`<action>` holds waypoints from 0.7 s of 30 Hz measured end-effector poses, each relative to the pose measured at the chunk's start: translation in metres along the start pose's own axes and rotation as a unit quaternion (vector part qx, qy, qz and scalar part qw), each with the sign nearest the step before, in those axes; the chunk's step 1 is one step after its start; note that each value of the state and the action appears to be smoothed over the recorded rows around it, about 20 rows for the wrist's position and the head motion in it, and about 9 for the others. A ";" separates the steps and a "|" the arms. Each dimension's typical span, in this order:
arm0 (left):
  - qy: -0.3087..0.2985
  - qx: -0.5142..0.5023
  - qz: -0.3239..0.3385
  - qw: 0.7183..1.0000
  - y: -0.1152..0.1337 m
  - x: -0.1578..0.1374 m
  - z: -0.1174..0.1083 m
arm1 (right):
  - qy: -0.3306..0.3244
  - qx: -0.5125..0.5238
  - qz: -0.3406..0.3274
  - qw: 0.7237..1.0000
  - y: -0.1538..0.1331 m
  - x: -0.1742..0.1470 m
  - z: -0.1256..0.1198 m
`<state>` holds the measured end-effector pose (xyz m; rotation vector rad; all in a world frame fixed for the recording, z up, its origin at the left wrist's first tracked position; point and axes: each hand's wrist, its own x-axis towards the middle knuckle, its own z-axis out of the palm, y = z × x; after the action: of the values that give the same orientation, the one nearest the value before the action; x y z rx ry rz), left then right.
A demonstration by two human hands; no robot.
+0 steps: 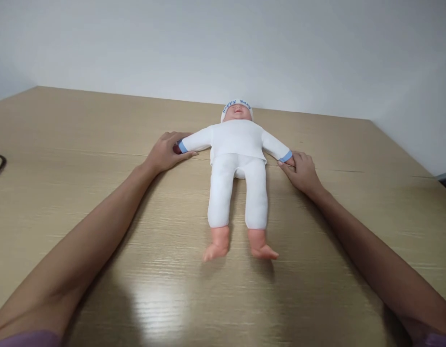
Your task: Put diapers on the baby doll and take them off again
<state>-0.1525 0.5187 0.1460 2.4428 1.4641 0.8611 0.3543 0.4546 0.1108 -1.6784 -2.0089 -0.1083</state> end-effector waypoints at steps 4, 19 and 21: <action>0.008 -0.003 -0.002 1.000 -0.004 0.001 0.000 | -0.010 0.008 0.015 1.000 0.009 0.004 0.005; 0.116 0.098 -0.142 0.978 0.104 -0.089 -0.016 | 0.081 0.088 0.071 0.990 -0.112 -0.092 -0.078; 0.112 0.053 -0.106 0.987 0.151 -0.139 -0.026 | 0.085 0.152 0.039 0.984 -0.149 -0.153 -0.116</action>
<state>-0.1023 0.3209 0.1763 2.2654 1.8526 1.0624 0.2687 0.2394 0.1834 -1.4985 -1.7331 0.0780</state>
